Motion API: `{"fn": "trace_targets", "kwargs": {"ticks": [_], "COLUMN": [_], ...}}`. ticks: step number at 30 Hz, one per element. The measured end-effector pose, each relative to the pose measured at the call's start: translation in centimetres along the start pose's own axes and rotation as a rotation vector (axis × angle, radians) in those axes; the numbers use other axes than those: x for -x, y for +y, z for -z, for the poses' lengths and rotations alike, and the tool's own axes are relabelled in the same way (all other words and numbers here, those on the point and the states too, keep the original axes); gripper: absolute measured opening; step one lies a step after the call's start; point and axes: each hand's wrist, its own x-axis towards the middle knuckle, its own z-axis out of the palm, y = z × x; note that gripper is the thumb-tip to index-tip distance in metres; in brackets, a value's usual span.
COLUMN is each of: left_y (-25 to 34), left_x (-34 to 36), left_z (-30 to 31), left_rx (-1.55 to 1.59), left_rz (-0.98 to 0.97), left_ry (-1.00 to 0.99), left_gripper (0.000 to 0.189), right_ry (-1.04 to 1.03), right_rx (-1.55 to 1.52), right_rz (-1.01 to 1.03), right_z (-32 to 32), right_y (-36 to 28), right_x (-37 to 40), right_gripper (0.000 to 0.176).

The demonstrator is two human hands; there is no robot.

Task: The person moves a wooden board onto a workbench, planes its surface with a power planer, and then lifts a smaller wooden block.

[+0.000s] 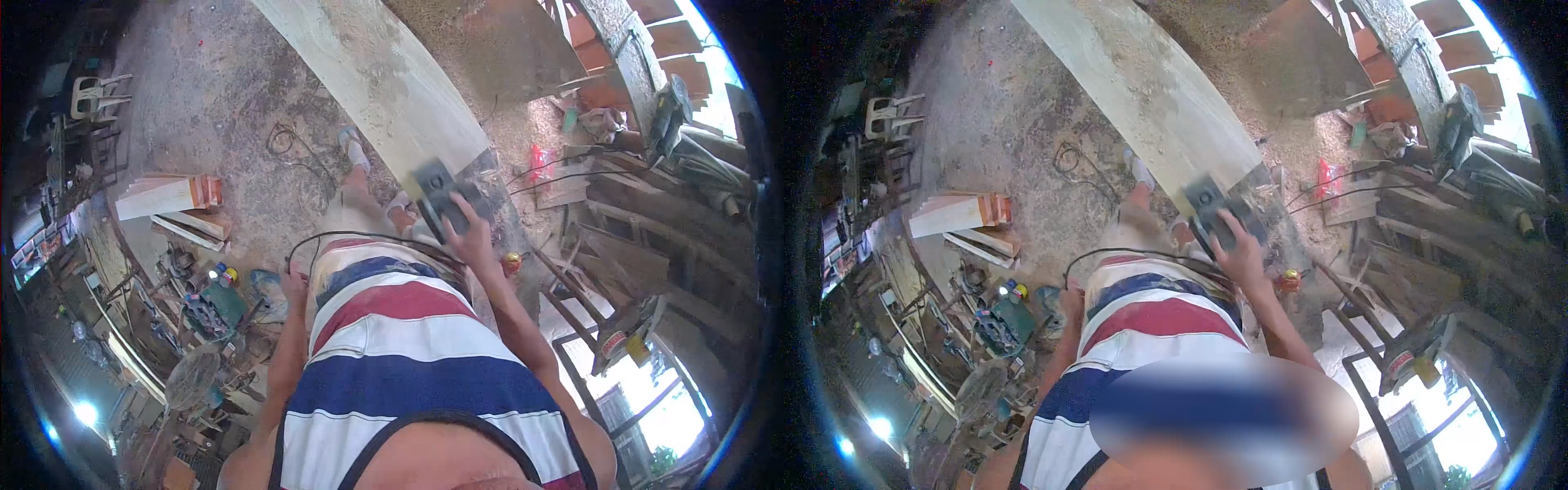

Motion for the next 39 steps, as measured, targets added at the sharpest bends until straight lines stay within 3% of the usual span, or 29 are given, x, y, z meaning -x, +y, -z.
{"fn": "trace_targets", "kwargs": {"ticks": [2,4,10,15,18,22,23,26,27,29,31,33,35,36,38,39], "left_y": [3.9,6.5,11.1,15.5,14.1,11.5,10.2,7.9,7.4,3.6,2.7,5.4,10.1,11.8,13.5,14.3], "left_x": [2.2,1.6,-5.2,-6.9,-6.5,-4.6,-4.1,-2.7,-2.7,-4.1,-4.3,-5.7,-5.6,-5.7,-8.1,-9.2], "left_z": [-0.6,-0.5,-1.5,-1.0,-0.1,2.8,3.2,3.1,2.8,1.3,0.5,-1.2,-2.1,-2.2,-1.8,-1.7], "left_rx": [-0.003,-0.087,0.220,0.460,0.514,0.502,0.482,0.392,0.359,0.110,-0.057,-0.150,0.105,0.230,0.245,0.258], "left_rz": [-0.109,-0.050,-0.079,-0.099,-0.146,-0.106,-0.085,0.050,0.099,-0.206,-0.345,-0.340,-0.173,-0.089,-0.136,-0.160], "left_ry": [0.034,-0.024,-0.083,-0.006,0.038,0.102,0.109,0.086,0.067,0.000,-0.063,-0.133,-0.184,-0.210,-0.184,-0.173], "left_gripper": [0.050,0.047,0.043,0.038,0.034,0.034,0.035,0.039,0.040,0.041,0.041,0.040,0.039,0.039,0.039,0.039], "right_ry": [-0.006,-0.013,-0.068,0.012,-0.004,-0.005,-0.007,-0.133,-0.048,-0.080,-0.023,-0.035,0.012,-0.062,-0.209,-0.120], "right_rx": [0.025,0.044,0.126,0.024,-0.021,-0.008,-0.003,0.124,0.110,0.074,0.031,0.037,0.061,0.039,-0.008,0.058], "right_rz": [-0.031,-0.070,-0.134,0.052,0.073,0.109,0.138,-0.088,0.013,-0.103,-0.050,-0.082,0.005,-0.125,-0.379,-0.234], "right_z": [0.1,-0.2,-3.5,-8.5,-10.6,-8.9,-7.6,-0.8,-0.1,3.5,5.3,5.0,4.5,4.3,4.0,2.5], "right_y": [-0.1,-1.1,-7.5,-11.3,-13.4,-11.3,-9.4,-7.1,-3.6,-0.9,1.0,1.2,0.0,-2.0,-5.6,-4.9], "right_x": [1.0,1.1,-11.4,-23.2,-28.7,-26.6,-24.5,-15.1,-11.6,-4.6,0.0,-0.1,-1.8,-3.7,-7.8,-9.2], "right_gripper": [0.053,0.052,0.056,0.059,0.060,0.058,0.058,0.055,0.054,0.057,0.058,0.058,0.055,0.055,0.054,0.053]}}
